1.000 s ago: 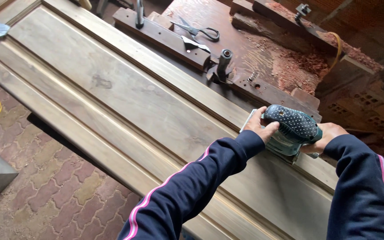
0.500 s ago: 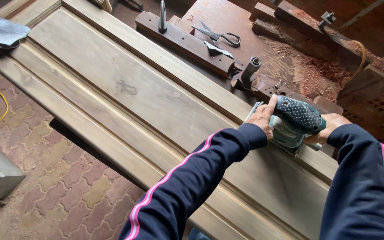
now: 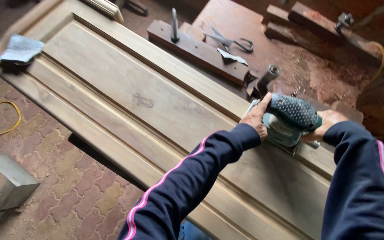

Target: Sand the surface of a wooden panel using an orbital sander.

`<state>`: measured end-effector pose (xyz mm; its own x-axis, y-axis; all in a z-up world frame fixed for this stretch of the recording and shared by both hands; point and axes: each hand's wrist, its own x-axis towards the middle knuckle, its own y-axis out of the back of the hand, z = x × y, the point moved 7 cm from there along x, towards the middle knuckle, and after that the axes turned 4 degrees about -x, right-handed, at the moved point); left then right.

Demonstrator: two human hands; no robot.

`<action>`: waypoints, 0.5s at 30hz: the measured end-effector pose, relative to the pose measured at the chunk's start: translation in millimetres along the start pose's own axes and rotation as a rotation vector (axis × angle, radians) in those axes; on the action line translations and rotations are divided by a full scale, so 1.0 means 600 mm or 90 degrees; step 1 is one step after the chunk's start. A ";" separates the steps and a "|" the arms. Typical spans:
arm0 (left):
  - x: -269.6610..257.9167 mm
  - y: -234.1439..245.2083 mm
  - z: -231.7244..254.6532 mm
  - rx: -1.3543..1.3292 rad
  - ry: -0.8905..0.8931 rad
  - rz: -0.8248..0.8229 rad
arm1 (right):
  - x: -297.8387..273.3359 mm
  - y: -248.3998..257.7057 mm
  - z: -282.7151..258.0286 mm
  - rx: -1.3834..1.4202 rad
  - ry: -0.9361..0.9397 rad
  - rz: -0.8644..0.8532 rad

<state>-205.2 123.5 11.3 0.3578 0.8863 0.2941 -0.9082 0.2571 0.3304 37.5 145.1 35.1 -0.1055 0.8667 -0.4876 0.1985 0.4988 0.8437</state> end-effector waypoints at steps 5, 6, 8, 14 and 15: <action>-0.001 0.074 -0.013 -0.147 0.051 0.139 | 0.023 -0.001 -0.060 0.030 -0.031 -0.035; 0.001 0.093 -0.003 -0.146 0.049 0.141 | 0.030 -0.001 -0.072 0.029 -0.029 -0.033; 0.002 0.124 -0.016 -0.204 0.212 0.129 | 0.045 0.001 -0.099 -0.023 -0.008 -0.032; 0.034 0.167 -0.118 -0.296 0.235 0.193 | 0.072 0.011 -0.187 0.055 -0.086 -0.036; 0.042 0.173 -0.137 -0.294 0.233 0.188 | 0.085 0.008 -0.191 0.059 -0.088 -0.033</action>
<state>-308.4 204.1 -20.6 0.0568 0.9977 -0.0370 -0.9857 0.0502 -0.1606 -78.8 192.3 40.0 0.0163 0.8269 -0.5621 0.2864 0.5347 0.7950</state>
